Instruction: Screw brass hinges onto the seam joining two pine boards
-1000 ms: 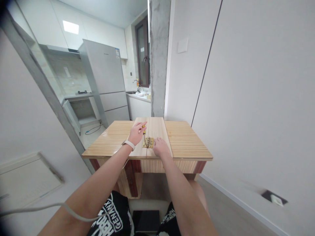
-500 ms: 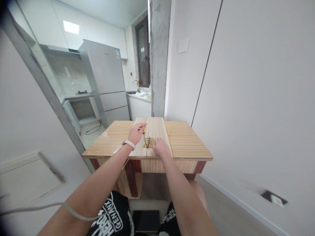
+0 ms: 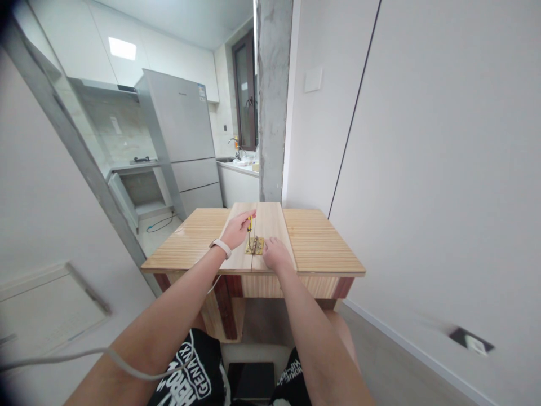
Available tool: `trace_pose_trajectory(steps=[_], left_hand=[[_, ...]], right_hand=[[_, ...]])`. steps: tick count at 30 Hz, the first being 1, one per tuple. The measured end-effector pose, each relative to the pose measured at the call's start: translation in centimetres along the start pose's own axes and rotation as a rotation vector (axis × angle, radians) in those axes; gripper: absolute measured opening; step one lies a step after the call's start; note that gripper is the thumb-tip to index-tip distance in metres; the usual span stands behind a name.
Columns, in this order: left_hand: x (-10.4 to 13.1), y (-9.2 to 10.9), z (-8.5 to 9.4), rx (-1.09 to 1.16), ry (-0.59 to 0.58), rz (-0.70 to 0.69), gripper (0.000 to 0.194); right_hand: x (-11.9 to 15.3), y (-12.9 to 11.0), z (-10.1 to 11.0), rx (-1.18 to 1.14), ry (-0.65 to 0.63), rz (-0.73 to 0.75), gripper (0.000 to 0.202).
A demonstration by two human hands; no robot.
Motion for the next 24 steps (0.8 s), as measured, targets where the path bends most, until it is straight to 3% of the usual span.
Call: trace_pose_trajectory(steps=[10, 19, 24], left_hand=[[0.5, -2.3, 1.6, -0.019, 0.136, 0.141, 0.036], [0.3, -0.1, 0.8, -0.067, 0.069, -0.013, 0.044], [0.2, -1.1, 0.5, 0.028, 0.061, 0.061, 0.043]], right_hand=[[0.0, 0.1, 0.1, 0.003, -0.036, -0.023, 0.035], [0.0, 0.0, 0.1, -0.010, -0.048, -0.038, 0.033], [0.1, -0.1, 0.2, -0.009, -0.066, -0.042, 0.034]])
Point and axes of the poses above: each hand's wrist, its own x-axis away from the middle knuckle, its own z-axis out of the back of the hand, y = z × x, the point moved 10 cm from there along -x, towards the middle knuckle, and after that the axes turned 2 degrees about -y, right-handed, at the moved point
